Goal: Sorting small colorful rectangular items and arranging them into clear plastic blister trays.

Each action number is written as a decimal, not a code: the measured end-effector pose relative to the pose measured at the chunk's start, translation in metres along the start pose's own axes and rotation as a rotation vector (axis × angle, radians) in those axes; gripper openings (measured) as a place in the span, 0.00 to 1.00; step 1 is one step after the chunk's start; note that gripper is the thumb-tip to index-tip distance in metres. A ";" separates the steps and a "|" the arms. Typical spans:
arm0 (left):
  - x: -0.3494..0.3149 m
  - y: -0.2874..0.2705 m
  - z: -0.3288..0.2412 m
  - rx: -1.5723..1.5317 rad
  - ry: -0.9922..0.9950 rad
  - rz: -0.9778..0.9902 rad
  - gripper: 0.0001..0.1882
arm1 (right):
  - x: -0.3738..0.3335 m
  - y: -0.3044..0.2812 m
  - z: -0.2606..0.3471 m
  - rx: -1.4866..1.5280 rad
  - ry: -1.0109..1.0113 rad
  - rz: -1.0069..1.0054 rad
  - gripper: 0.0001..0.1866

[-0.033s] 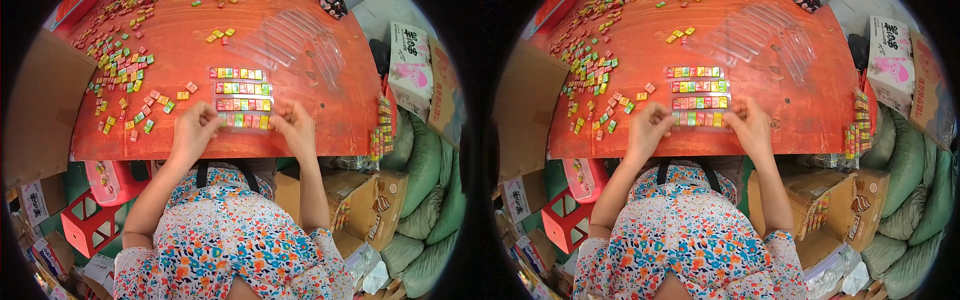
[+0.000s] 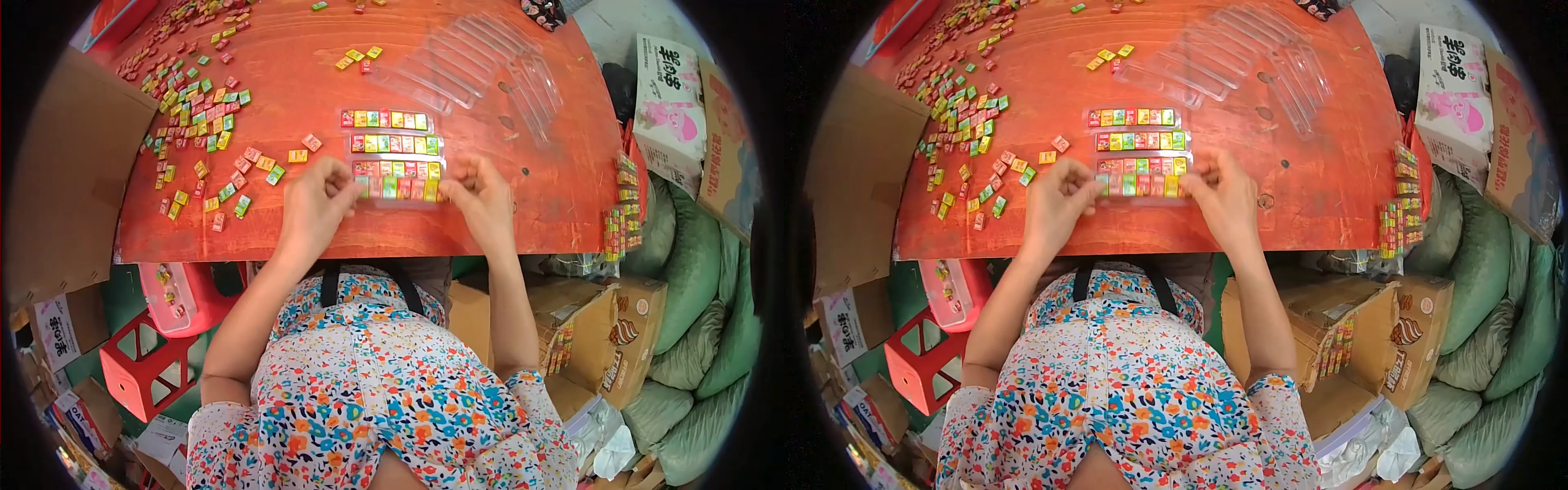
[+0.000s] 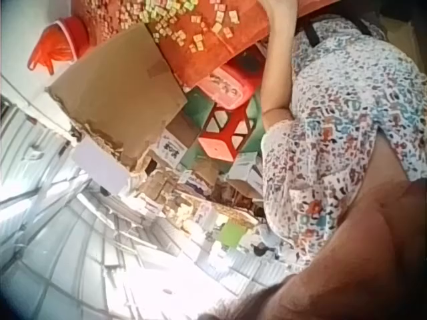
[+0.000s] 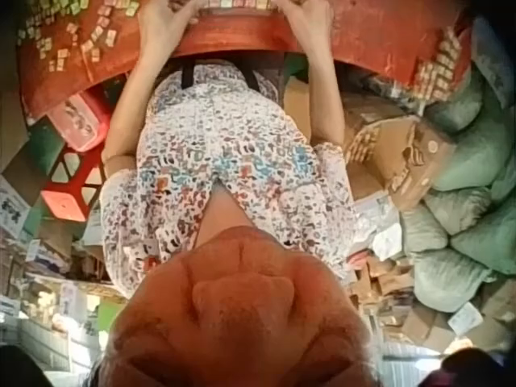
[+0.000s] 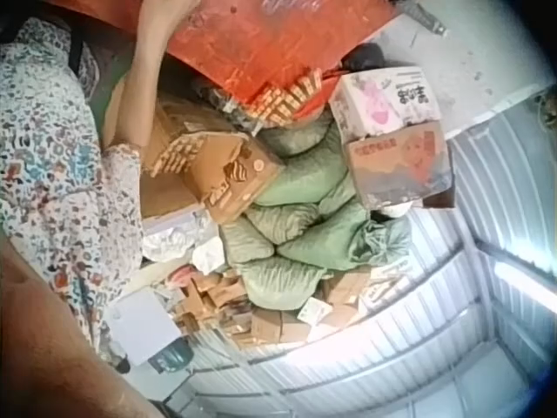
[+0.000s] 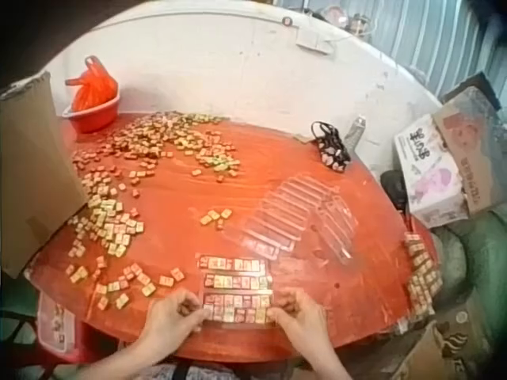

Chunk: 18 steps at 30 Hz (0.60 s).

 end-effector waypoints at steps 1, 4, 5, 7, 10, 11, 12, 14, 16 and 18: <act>0.009 0.000 -0.004 0.001 0.009 -0.001 0.09 | 0.010 0.002 0.001 0.001 -0.008 -0.006 0.19; 0.029 0.003 -0.017 0.195 0.084 -0.002 0.11 | 0.026 0.003 0.002 -0.051 -0.081 -0.062 0.19; 0.029 0.003 -0.011 0.195 0.087 -0.007 0.11 | 0.025 0.003 0.005 -0.215 -0.151 -0.092 0.19; 0.022 0.004 -0.033 0.564 0.396 -0.137 0.11 | 0.021 0.004 0.009 -0.381 -0.221 -0.122 0.20; 0.017 0.002 -0.028 0.449 0.347 -0.121 0.13 | 0.012 0.009 -0.007 -0.305 -0.061 -0.066 0.20; 0.014 0.002 -0.028 0.448 0.346 -0.121 0.13 | 0.008 0.010 -0.010 -0.168 -0.005 -0.041 0.20; 0.014 0.001 -0.013 0.284 0.197 -0.071 0.12 | 0.005 0.011 -0.014 -0.031 0.050 -0.016 0.20; 0.016 0.003 0.000 0.117 0.048 -0.021 0.12 | 0.006 0.008 -0.013 0.025 0.072 -0.024 0.20; 0.015 0.003 -0.007 0.062 0.029 -0.035 0.12 | 0.009 0.004 -0.011 0.080 0.097 -0.030 0.20; 0.024 0.002 -0.020 0.097 0.045 -0.046 0.12 | 0.022 -0.001 0.001 0.086 0.030 -0.049 0.21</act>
Point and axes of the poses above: each hand's wrist, its own x-axis towards the middle knuckle, its own y-axis out of the palm, z = x × y, the point moved 10 cm from there along x, towards the middle knuckle, and after that the axes turned 1 degree about z, right-handed, at the moved point
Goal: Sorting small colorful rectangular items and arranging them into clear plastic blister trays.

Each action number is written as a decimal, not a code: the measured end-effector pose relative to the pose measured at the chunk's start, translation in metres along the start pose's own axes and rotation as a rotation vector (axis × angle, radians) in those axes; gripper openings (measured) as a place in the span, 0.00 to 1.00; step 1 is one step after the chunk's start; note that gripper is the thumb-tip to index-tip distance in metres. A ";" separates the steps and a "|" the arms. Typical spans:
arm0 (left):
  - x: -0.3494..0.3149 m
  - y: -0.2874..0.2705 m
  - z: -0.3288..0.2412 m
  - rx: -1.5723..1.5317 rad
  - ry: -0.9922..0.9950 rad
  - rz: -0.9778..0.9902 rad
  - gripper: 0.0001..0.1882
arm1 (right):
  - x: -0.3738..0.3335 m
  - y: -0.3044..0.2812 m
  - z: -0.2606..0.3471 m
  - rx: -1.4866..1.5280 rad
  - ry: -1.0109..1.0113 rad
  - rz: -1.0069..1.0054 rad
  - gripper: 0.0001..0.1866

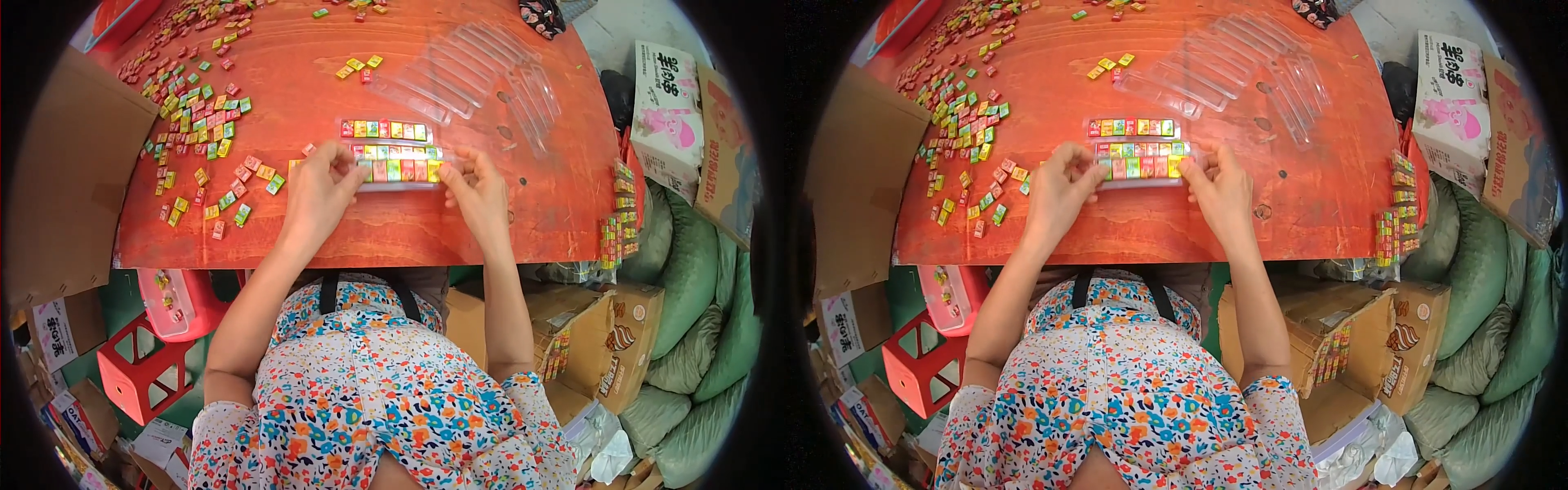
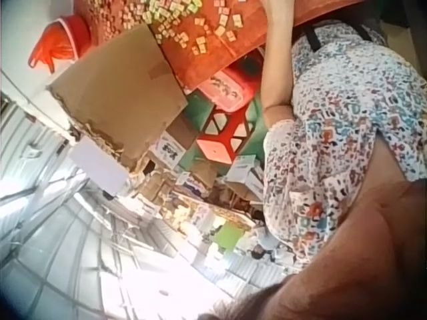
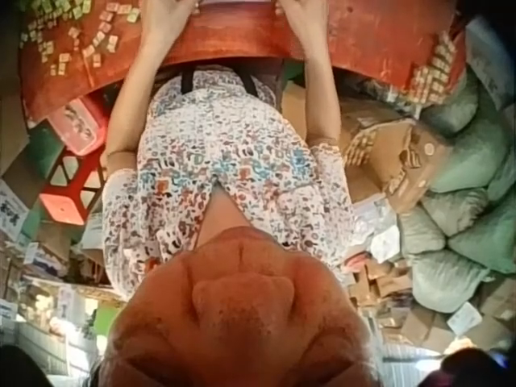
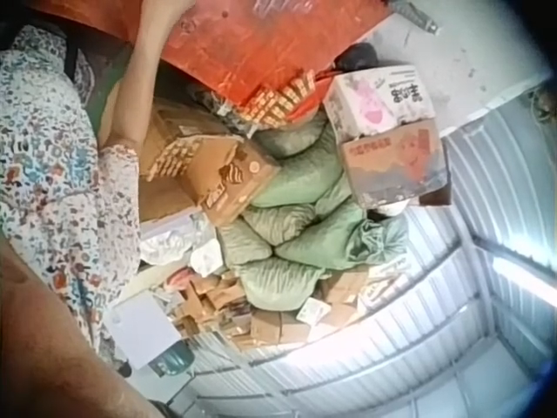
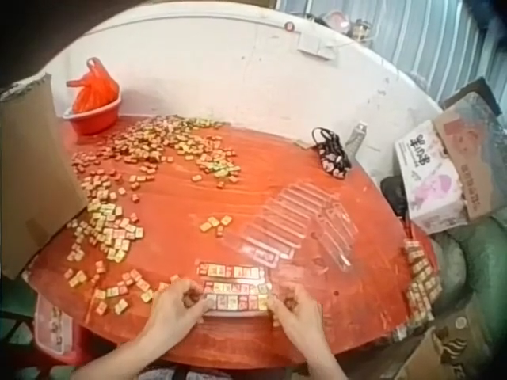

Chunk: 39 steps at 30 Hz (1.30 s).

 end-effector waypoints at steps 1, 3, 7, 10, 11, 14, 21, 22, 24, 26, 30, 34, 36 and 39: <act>0.009 -0.001 -0.008 0.033 0.025 -0.013 0.12 | 0.007 0.000 0.002 -0.002 -0.003 0.000 0.21; 0.020 0.000 -0.008 0.043 0.017 -0.014 0.14 | 0.018 0.000 0.003 -0.092 0.016 0.010 0.22; 0.024 0.003 -0.010 0.388 0.207 -0.105 0.17 | 0.026 0.012 -0.010 -0.313 0.056 0.069 0.24; 0.022 -0.003 -0.001 0.285 0.194 -0.119 0.18 | 0.023 0.013 -0.018 -0.168 0.083 0.040 0.26; 0.024 0.000 0.009 0.176 0.104 -0.049 0.18 | 0.020 0.017 -0.023 -0.110 0.094 0.078 0.27; 0.015 -0.006 0.012 0.103 0.050 -0.054 0.18 | 0.012 0.021 -0.020 -0.014 0.114 0.118 0.28; 0.062 -0.012 -0.028 0.388 0.330 -0.128 0.21 | 0.047 0.017 -0.001 -0.169 0.110 0.048 0.26; 0.068 -0.006 -0.026 0.579 0.433 -0.091 0.24 | 0.054 0.018 -0.001 -0.375 -0.106 -0.095 0.26; 0.079 -0.006 -0.004 0.666 0.331 -0.064 0.23 | 0.060 0.032 -0.005 -0.391 -0.136 -0.130 0.28; 0.093 -0.012 0.024 0.585 0.281 -0.043 0.22 | 0.067 0.040 -0.006 -0.373 -0.071 -0.046 0.25; 0.089 0.000 0.044 0.169 0.009 0.154 0.20 | 0.050 0.038 -0.019 0.003 0.070 0.049 0.26; 0.065 0.023 0.024 -0.050 -0.051 0.204 0.19 | 0.020 0.023 -0.028 0.352 0.163 0.167 0.27; 0.059 0.040 0.018 -0.115 -0.019 0.258 0.19 | 0.006 0.007 -0.039 0.449 0.182 0.106 0.26; 0.044 0.081 0.001 -0.158 -0.073 0.350 0.21 | -0.018 -0.029 -0.050 0.601 0.224 -0.003 0.25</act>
Point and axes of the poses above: each hand's wrist, its own x-axis towards the middle knuckle, its own y-axis out of the palm, z = x × y, the point moved 10 cm from there along x, towards the middle knuckle, and after that the axes turned 1 degree about z, right-handed, at the moved point
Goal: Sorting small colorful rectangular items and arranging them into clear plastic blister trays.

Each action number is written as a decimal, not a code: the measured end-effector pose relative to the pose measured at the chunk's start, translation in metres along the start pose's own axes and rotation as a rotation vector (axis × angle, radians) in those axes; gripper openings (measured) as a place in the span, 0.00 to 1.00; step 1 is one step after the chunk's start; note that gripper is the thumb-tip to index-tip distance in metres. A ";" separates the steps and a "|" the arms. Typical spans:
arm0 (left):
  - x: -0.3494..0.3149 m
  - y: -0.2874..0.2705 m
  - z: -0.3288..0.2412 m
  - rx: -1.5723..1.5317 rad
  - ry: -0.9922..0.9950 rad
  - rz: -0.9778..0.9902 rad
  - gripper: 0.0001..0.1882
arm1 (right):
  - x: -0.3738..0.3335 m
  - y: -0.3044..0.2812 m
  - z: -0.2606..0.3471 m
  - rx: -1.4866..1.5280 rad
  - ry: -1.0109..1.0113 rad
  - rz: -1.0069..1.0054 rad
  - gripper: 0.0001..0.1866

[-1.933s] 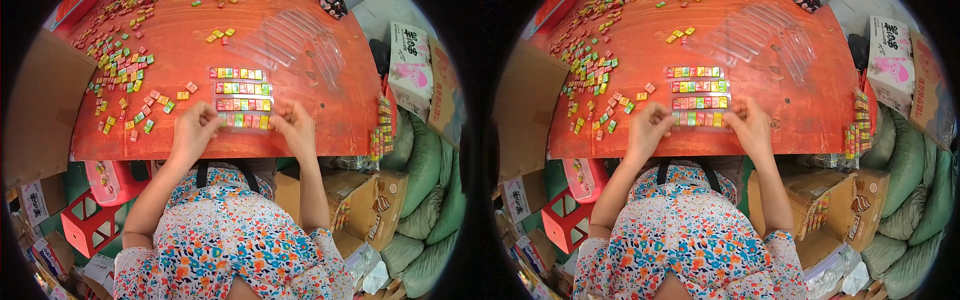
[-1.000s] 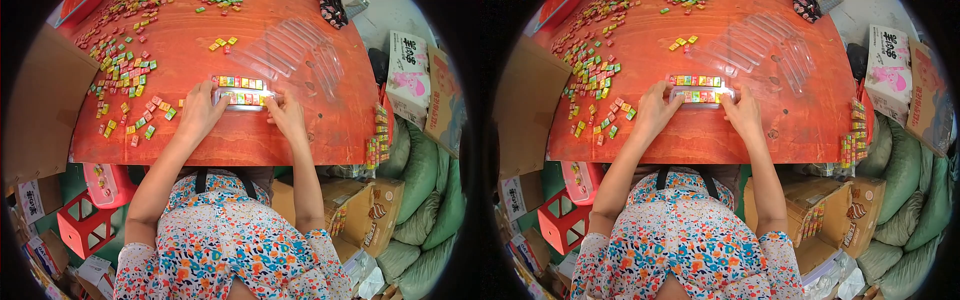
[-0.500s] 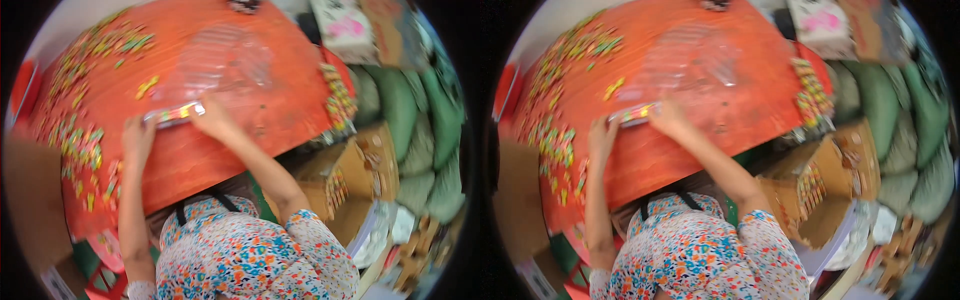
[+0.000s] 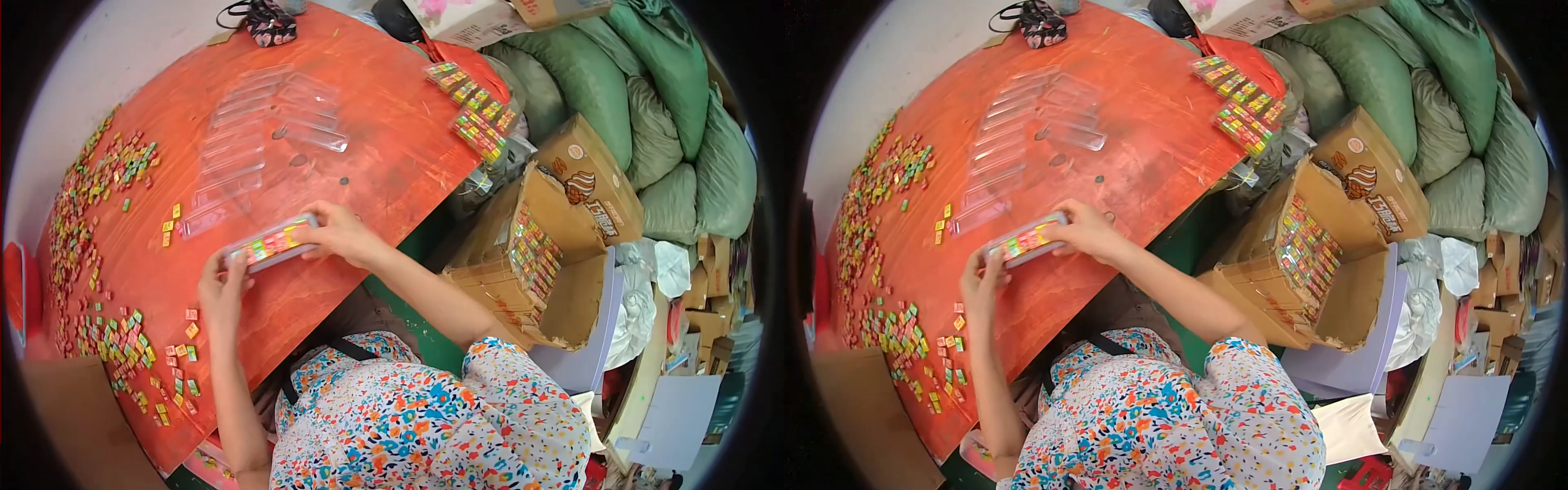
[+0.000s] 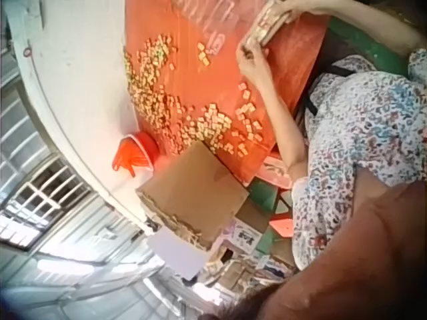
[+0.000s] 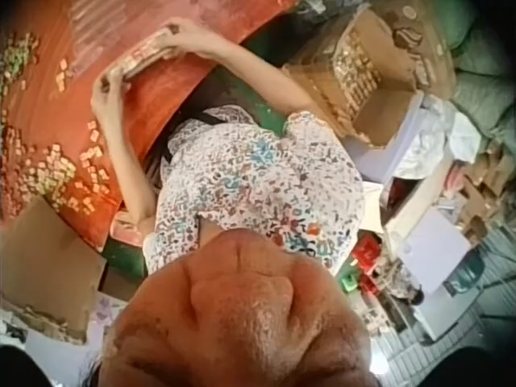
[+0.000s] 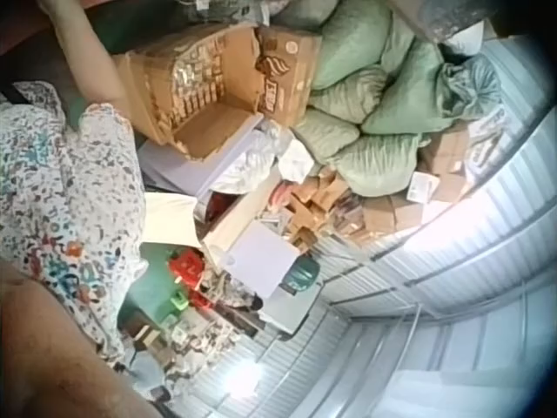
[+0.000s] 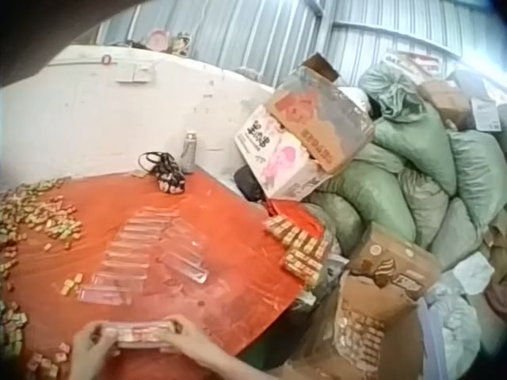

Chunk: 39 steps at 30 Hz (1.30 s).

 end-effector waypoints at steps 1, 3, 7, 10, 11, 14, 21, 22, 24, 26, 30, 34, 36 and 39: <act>0.002 0.015 -0.002 0.032 0.040 0.036 0.24 | -0.010 -0.016 0.002 0.060 0.012 -0.048 0.24; 0.000 0.051 -0.018 -0.027 0.100 0.097 0.24 | -0.025 -0.051 0.003 0.125 0.029 -0.090 0.23; -0.023 0.108 -0.049 -0.092 0.278 0.219 0.24 | -0.065 -0.132 0.016 0.237 -0.007 -0.318 0.19; -0.044 0.128 -0.054 0.231 0.376 0.308 0.24 | -0.084 -0.223 0.013 0.283 -0.163 -0.480 0.14; -0.049 0.131 -0.046 0.233 0.275 0.375 0.23 | -0.090 -0.248 0.016 0.295 -0.198 -0.547 0.13; -0.056 0.124 -0.020 0.213 0.324 0.422 0.19 | -0.104 -0.306 0.024 0.333 -0.278 -0.709 0.11; -0.068 0.117 -0.024 0.204 0.445 0.378 0.18 | -0.089 -0.389 -0.004 0.517 -0.324 -0.819 0.12; -0.065 0.112 -0.022 0.209 0.433 0.340 0.18 | -0.086 -0.391 -0.005 0.526 -0.318 -0.816 0.11; -0.067 0.117 -0.024 0.192 0.464 0.376 0.19 | -0.083 -0.397 -0.002 0.507 -0.334 -0.816 0.10; -0.066 0.118 -0.020 0.192 0.449 0.361 0.19 | -0.081 -0.400 -0.002 0.486 -0.309 -0.826 0.10; -0.068 0.122 -0.024 0.141 0.466 0.388 0.19 | -0.093 -0.425 -0.009 0.489 -0.347 -0.796 0.22; -0.067 0.107 -0.021 0.062 0.413 0.405 0.17 | -0.119 -0.363 -0.022 0.469 -0.264 -0.933 0.19; -0.079 0.091 -0.032 0.124 0.476 0.351 0.17 | -0.133 -0.317 -0.016 0.243 -0.211 -1.093 0.16; -0.090 0.070 -0.039 0.237 0.552 0.277 0.16 | -0.099 -0.213 0.013 -0.242 -0.348 -0.828 0.14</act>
Point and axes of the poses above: each hand's wrist, its own x-axis towards the middle knuckle, its own y-axis out of the palm, z = x × y, the point moved 10 cm from there along x, towards the middle knuckle, and after that the axes turned 1 degree about z, right-handed, at the moved point
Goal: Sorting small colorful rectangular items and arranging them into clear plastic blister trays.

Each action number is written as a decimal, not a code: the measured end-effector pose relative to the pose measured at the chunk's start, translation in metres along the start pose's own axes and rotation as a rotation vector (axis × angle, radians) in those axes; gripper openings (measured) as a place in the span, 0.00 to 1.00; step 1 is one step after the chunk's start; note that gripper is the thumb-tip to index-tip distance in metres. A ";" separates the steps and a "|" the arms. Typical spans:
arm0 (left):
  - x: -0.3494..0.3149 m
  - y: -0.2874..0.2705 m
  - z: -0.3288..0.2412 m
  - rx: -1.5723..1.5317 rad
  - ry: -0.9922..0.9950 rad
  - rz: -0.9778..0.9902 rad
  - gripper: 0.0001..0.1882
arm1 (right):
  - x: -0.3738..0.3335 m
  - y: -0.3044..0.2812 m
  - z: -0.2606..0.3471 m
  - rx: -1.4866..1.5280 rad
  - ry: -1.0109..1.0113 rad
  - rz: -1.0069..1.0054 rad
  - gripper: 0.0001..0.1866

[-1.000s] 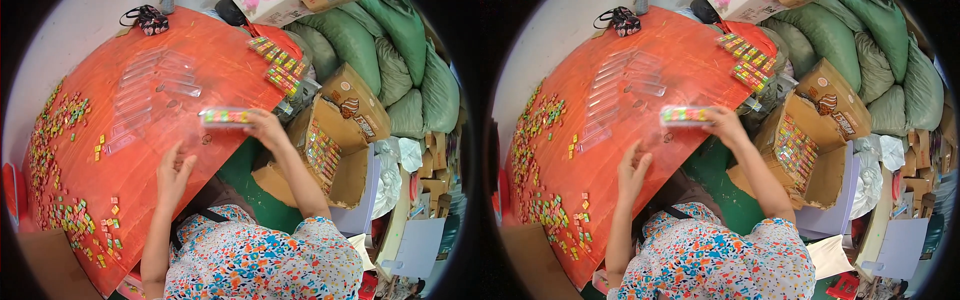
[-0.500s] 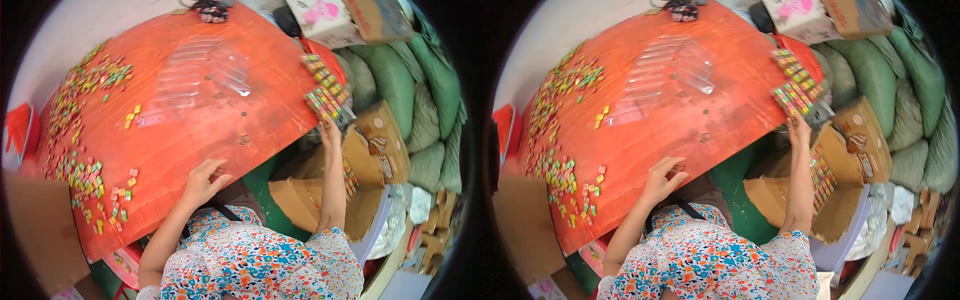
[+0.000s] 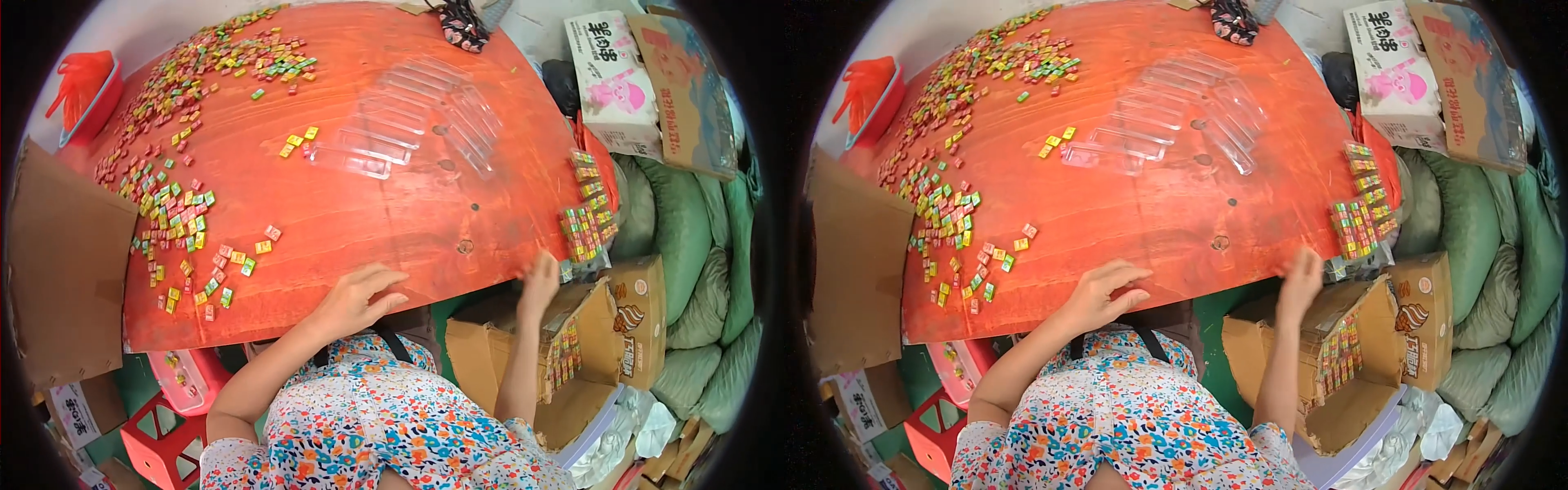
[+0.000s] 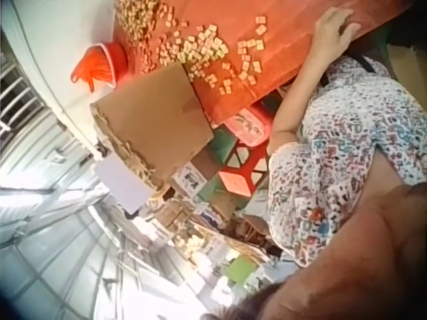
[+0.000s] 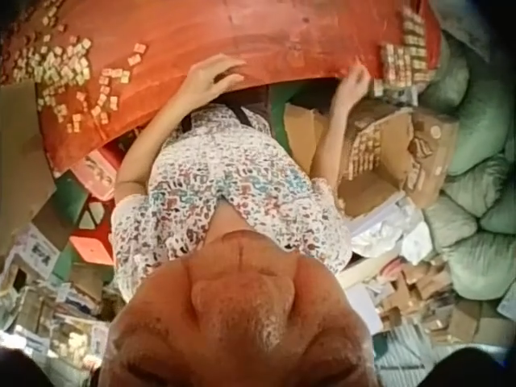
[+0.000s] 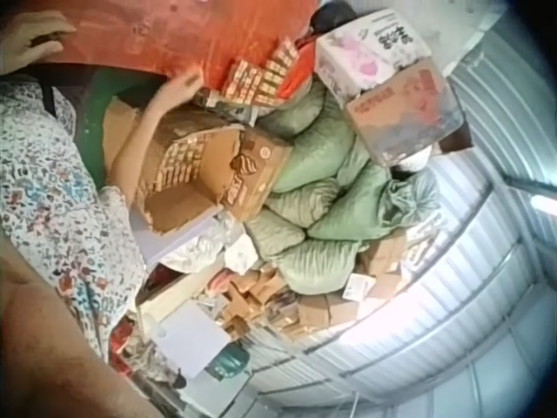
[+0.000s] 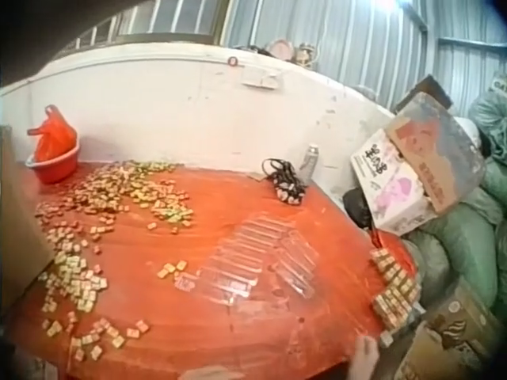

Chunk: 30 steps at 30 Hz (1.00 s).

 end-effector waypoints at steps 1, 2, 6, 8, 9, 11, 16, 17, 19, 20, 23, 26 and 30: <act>-0.007 -0.007 0.002 0.066 -0.006 -0.024 0.16 | -0.013 0.052 0.031 -0.126 -0.073 0.145 0.16; -0.012 -0.011 0.004 0.069 -0.013 -0.035 0.16 | -0.028 0.099 0.067 -0.269 -0.251 0.276 0.17; -0.026 -0.016 -0.008 0.115 0.031 -0.045 0.16 | -0.064 0.255 0.118 -0.537 -0.718 0.552 0.27; -0.042 -0.023 -0.015 0.133 0.016 -0.062 0.16 | -0.068 0.315 0.121 -0.647 -0.794 0.546 0.34; -0.050 -0.028 -0.017 0.153 -0.017 -0.060 0.16 | -0.062 0.337 0.119 -0.702 -0.811 0.523 0.38; -0.073 -0.042 -0.019 0.179 -0.064 -0.069 0.16 | -0.053 0.378 0.118 -0.811 -0.772 0.541 0.40; -0.142 -0.082 -0.014 0.154 -0.248 -0.233 0.17 | -0.041 0.417 0.081 -1.016 -0.830 0.494 0.42; -0.159 -0.086 -0.011 0.143 -0.306 -0.274 0.17 | -0.044 0.413 0.081 -0.982 -0.866 0.485 0.40; -0.189 -0.092 -0.005 0.119 -0.373 -0.349 0.17 | -0.065 0.401 0.081 -1.048 -0.889 0.610 0.36; -0.210 -0.093 -0.003 0.035 -0.426 -0.416 0.19 | -0.080 0.391 0.083 -1.157 -0.875 0.725 0.35; -0.294 -0.082 0.023 -0.254 -0.679 -0.801 0.22 | -0.098 0.340 0.080 -1.040 -0.965 0.672 0.34; -0.450 -0.011 0.038 -0.634 -1.190 -1.263 0.29 | -0.118 0.312 0.071 -1.048 -0.960 0.808 0.35; -0.472 0.024 0.001 0.091 -1.405 -0.445 0.32 | -0.120 0.289 0.069 -0.985 -0.983 0.863 0.36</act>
Point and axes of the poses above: each hand's wrist, its own x-axis towards the middle knuckle, its own y-axis out of the palm, z = x × y, the point moved 10 cm from there along x, towards the middle knuckle, and after that the axes turned 1 degree about z, right-handed, at the moved point
